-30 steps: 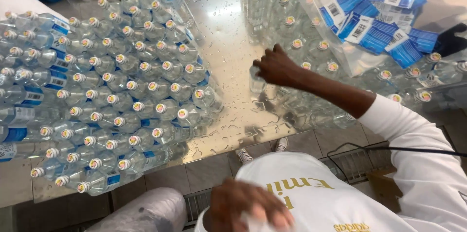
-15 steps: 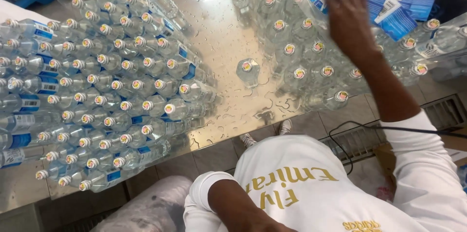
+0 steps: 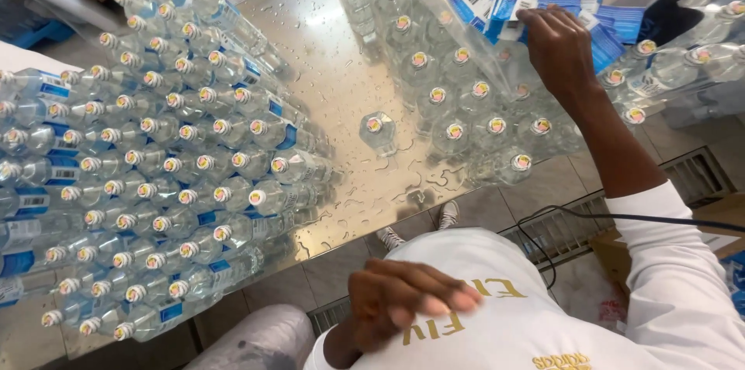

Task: Applying small adhesive labels to the caps of bottled water in a production facility.

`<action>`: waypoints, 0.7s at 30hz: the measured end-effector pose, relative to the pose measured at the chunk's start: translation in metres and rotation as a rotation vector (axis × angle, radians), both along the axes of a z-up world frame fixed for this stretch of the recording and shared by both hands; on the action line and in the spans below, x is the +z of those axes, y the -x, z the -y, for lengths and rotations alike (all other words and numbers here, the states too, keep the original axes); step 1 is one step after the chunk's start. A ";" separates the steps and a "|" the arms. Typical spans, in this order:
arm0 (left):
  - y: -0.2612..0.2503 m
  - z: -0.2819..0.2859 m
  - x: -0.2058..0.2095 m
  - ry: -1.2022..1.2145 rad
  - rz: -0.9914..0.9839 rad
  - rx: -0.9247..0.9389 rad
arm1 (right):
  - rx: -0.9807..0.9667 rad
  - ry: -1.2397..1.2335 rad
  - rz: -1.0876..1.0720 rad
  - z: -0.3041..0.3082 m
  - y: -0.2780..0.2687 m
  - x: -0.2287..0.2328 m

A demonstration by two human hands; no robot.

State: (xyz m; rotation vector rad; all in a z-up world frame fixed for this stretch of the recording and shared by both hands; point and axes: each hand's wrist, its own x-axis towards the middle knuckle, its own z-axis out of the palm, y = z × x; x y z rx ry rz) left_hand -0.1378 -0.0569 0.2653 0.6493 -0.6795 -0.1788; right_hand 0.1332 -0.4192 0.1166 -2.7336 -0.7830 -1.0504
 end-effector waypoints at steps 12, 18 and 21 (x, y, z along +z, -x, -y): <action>0.012 -0.036 -0.085 -0.132 -0.319 0.316 | -0.030 -0.546 -0.194 0.017 -0.018 0.008; -0.037 -0.019 -0.080 -0.616 -0.342 0.448 | 0.078 -1.052 -0.430 -0.048 0.028 0.071; -0.077 -0.003 -0.104 -0.719 -0.396 0.456 | 0.240 -1.485 -0.821 -0.109 0.057 0.076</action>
